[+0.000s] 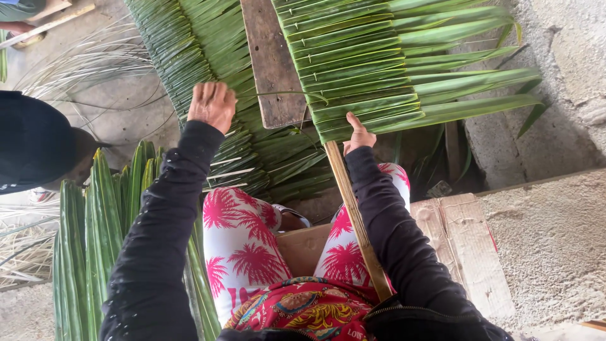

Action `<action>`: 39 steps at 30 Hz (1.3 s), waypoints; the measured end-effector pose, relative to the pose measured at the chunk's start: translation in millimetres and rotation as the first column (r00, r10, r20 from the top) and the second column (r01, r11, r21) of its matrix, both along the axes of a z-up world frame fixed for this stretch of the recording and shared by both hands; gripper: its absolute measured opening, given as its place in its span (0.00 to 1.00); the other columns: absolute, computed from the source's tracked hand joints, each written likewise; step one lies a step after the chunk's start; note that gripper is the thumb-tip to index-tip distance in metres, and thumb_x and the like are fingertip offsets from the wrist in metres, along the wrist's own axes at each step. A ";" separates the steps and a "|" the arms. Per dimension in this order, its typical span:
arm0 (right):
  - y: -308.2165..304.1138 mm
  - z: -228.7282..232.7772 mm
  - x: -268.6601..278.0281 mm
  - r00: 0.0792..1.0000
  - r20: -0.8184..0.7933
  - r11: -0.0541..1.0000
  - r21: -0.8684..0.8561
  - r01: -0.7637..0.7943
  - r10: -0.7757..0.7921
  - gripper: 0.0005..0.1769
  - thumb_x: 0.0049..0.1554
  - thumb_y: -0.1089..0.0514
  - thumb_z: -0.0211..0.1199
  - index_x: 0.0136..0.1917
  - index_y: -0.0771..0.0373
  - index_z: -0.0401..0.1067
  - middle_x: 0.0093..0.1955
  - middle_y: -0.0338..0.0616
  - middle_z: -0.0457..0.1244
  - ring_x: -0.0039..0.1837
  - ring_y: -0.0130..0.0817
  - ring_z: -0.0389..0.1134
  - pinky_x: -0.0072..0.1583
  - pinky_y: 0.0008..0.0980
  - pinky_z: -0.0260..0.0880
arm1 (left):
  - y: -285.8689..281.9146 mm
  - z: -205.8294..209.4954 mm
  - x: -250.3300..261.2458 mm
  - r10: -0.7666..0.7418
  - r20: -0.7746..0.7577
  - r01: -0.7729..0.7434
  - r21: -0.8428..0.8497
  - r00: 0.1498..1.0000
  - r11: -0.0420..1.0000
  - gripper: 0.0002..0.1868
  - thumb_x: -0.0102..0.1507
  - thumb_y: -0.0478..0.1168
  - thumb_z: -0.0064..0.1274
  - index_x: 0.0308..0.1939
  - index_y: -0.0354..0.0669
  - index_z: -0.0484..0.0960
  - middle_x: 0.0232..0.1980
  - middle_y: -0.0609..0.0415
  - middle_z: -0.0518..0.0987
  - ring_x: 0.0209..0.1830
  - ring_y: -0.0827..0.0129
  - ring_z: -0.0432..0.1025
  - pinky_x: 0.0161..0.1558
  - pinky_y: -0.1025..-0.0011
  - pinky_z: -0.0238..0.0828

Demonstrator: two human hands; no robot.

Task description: Weaving palm leaves onto a wooden rod to create a thatched panel

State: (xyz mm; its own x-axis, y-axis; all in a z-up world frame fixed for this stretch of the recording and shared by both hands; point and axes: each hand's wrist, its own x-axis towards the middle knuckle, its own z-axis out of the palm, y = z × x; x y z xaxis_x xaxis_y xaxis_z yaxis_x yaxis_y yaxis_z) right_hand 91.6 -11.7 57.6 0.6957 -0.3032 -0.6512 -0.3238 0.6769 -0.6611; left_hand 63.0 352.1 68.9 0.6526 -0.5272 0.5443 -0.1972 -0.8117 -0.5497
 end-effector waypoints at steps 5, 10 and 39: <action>0.9 4.1 -2.8 1.000 -0.005 1.000 0.001 -0.013 0.013 0.73 0.34 0.65 0.88 0.77 0.80 0.38 0.78 0.80 0.37 0.80 0.76 0.37 0.71 0.84 0.33 | -3.0 -26.9 6.3 0.422 0.104 -0.423 -0.011 0.901 0.906 0.10 0.55 0.39 0.54 0.18 0.50 0.74 0.25 0.54 0.66 0.23 0.58 0.65 0.29 0.59 0.58; 2.9 -20.6 7.3 1.000 -0.006 1.000 -0.025 -0.016 0.016 0.72 0.33 0.63 0.89 0.75 0.83 0.41 0.77 0.81 0.40 0.80 0.77 0.38 0.69 0.85 0.34 | -76.4 -55.1 56.6 0.660 -0.039 -0.585 -0.506 0.750 0.634 0.18 0.60 0.47 0.49 0.27 0.34 0.80 0.21 0.40 0.77 0.20 0.44 0.77 0.27 0.51 0.72; 5.4 -50.8 24.6 1.000 -0.018 0.998 -0.053 -0.018 0.017 0.64 0.33 0.61 0.89 0.70 0.86 0.51 0.74 0.81 0.47 0.79 0.77 0.43 0.66 0.90 0.36 | -223.6 -20.8 98.0 -0.213 -0.686 -0.640 -0.726 0.695 0.252 0.07 0.59 0.36 0.61 0.35 0.57 0.89 0.36 0.50 0.86 0.41 0.54 0.82 0.47 0.58 0.80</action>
